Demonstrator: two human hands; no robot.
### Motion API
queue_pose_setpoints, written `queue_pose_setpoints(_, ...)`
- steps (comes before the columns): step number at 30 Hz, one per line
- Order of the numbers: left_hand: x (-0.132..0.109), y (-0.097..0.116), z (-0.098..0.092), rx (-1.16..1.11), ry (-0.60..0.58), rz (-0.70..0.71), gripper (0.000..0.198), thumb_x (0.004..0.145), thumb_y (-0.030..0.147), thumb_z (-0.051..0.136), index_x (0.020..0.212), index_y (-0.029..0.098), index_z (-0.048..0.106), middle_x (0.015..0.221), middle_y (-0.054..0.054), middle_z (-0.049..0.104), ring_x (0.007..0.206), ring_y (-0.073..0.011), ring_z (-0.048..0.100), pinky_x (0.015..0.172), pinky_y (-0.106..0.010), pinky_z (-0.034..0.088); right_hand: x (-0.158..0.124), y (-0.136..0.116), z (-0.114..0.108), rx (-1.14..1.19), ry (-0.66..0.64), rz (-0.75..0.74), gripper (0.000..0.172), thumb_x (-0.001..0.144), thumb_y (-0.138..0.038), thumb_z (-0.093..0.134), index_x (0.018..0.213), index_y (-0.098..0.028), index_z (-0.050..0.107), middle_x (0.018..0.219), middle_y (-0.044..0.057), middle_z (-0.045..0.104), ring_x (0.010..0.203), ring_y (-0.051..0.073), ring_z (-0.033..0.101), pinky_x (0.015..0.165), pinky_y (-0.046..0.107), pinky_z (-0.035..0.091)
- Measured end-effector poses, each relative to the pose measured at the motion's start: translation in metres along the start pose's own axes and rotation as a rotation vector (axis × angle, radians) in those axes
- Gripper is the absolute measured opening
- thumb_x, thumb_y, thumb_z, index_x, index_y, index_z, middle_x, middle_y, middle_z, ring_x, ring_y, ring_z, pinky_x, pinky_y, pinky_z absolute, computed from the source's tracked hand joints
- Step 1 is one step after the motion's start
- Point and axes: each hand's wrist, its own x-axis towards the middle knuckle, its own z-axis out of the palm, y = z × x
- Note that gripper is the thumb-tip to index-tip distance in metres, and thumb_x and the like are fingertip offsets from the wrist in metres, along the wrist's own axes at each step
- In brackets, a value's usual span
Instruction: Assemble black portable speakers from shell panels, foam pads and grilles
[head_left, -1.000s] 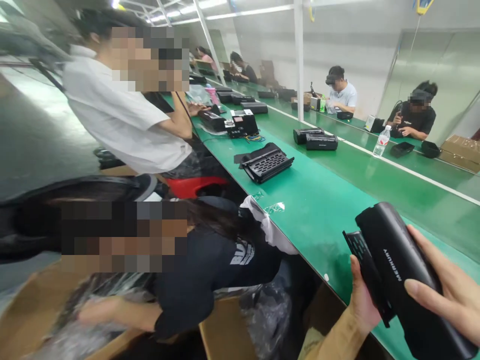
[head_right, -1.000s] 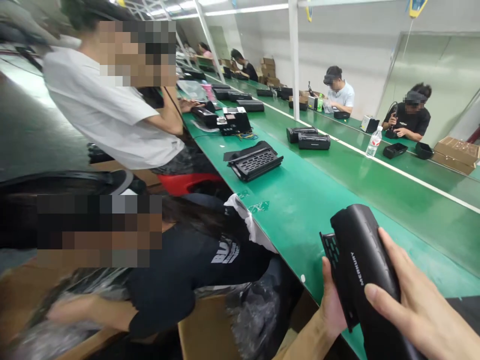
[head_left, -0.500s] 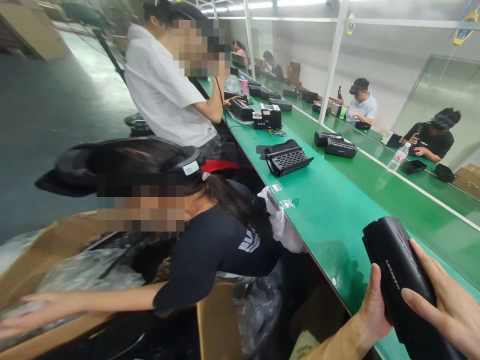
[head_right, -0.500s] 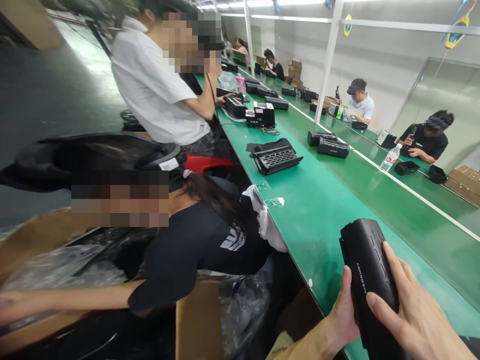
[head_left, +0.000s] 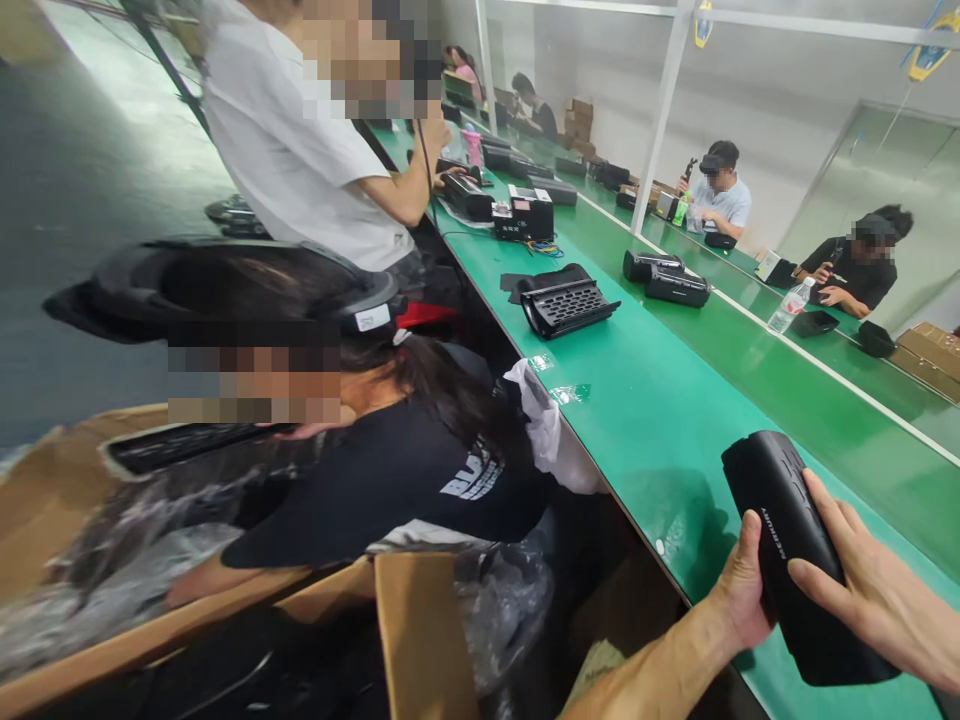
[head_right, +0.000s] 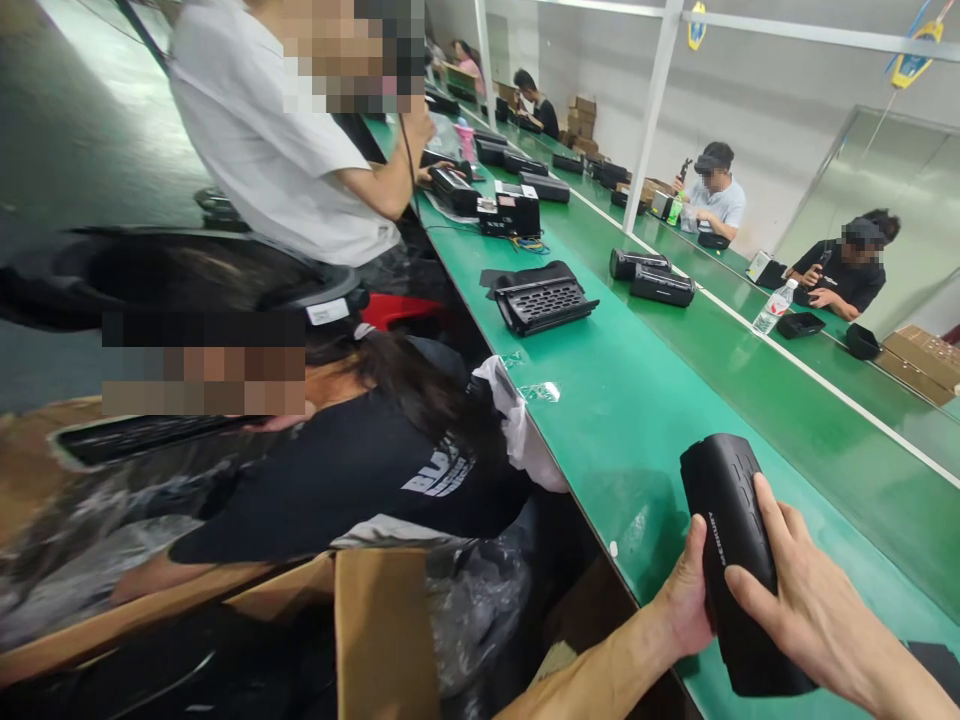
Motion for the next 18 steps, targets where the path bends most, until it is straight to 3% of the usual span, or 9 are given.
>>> queue_pose_setpoints(5, 0.005, -0.002, 0.006, -0.034, 0.055, 0.001, 0.108, 0.066, 0.092, 0.078, 0.138, 0.013, 0.073, 0.136, -0.021, 0.076, 0.147, -0.0463, 0.055, 0.126, -0.059, 0.039, 0.016, 0.001, -0.016, 0.008, -0.058, -0.063, 0.095, 0.104, -0.070, 0.047, 0.179, -0.024, 0.011, 0.152, 0.022, 0.057, 0.114, 0.037, 0.076, 0.095, 0.052, 0.064)
queue_pose_setpoints(8, 0.012, 0.002, 0.014, -0.051, 0.129, 0.050, 0.112, 0.062, 0.091, 0.082, 0.140, 0.011, 0.071, 0.139, -0.022, 0.074, 0.149, -0.0467, 0.053, 0.126, -0.058, 0.039, 0.018, 0.005, -0.035, -0.009, -0.063, -0.102, 0.095, 0.101, -0.070, 0.055, 0.177, -0.024, 0.021, 0.157, 0.023, 0.054, 0.125, 0.040, 0.072, 0.101, 0.055, 0.062)
queue_pose_setpoints(10, 0.016, 0.010, 0.020, -0.060, 0.158, 0.138, 0.109, 0.064, 0.088, 0.084, 0.140, 0.011, 0.070, 0.144, -0.022, 0.071, 0.151, -0.0461, 0.050, 0.127, -0.057, 0.039, 0.007, 0.011, -0.038, -0.032, 0.071, -0.120, 0.092, 0.098, -0.070, 0.062, 0.174, -0.031, 0.030, 0.167, 0.020, 0.044, 0.136, 0.042, 0.064, 0.107, 0.059, 0.058)
queue_pose_setpoints(12, 0.019, 0.019, 0.026, -0.063, 0.196, 0.244, 0.103, 0.064, 0.083, 0.087, 0.138, 0.013, 0.071, 0.149, -0.021, 0.069, 0.153, -0.0455, 0.048, 0.127, -0.056, 0.041, -0.011, 0.015, -0.024, -0.025, 0.309, -0.152, 0.098, 0.092, -0.069, 0.072, 0.173, -0.036, 0.028, 0.175, 0.016, 0.032, 0.149, 0.047, 0.051, 0.110, 0.065, 0.055)
queue_pose_setpoints(14, 0.022, 0.025, 0.033, -0.063, 0.237, 0.319, 0.100, 0.063, 0.081, 0.089, 0.137, 0.017, 0.072, 0.149, -0.019, 0.069, 0.152, -0.0458, 0.049, 0.124, -0.057, 0.044, -0.024, 0.016, 0.006, 0.054, 0.523, -0.169, 0.114, 0.086, -0.069, 0.080, 0.175, -0.038, 0.015, 0.176, 0.017, 0.024, 0.156, 0.053, 0.038, 0.108, 0.071, 0.053)
queue_pose_setpoints(16, 0.024, 0.023, 0.039, -0.047, 0.256, 0.368, 0.098, 0.064, 0.080, 0.090, 0.140, 0.021, 0.070, 0.147, -0.017, 0.071, 0.151, -0.0463, 0.051, 0.121, -0.059, 0.047, -0.027, 0.011, 0.040, 0.206, 0.638, -0.122, 0.116, 0.089, -0.066, 0.077, 0.175, -0.040, 0.003, 0.176, 0.017, 0.019, 0.156, 0.054, 0.035, 0.113, 0.075, 0.046)
queue_pose_setpoints(18, 0.025, 0.019, 0.043, -0.004, 0.243, 0.404, 0.096, 0.068, 0.079, 0.088, 0.143, 0.023, 0.068, 0.148, -0.016, 0.070, 0.151, -0.0461, 0.051, 0.120, -0.061, 0.048, -0.021, 0.004, 0.062, 0.287, 0.850, -0.140, 0.106, 0.088, -0.063, 0.079, 0.170, -0.039, 0.016, 0.171, 0.016, 0.027, 0.154, 0.053, 0.036, 0.120, 0.078, 0.035)
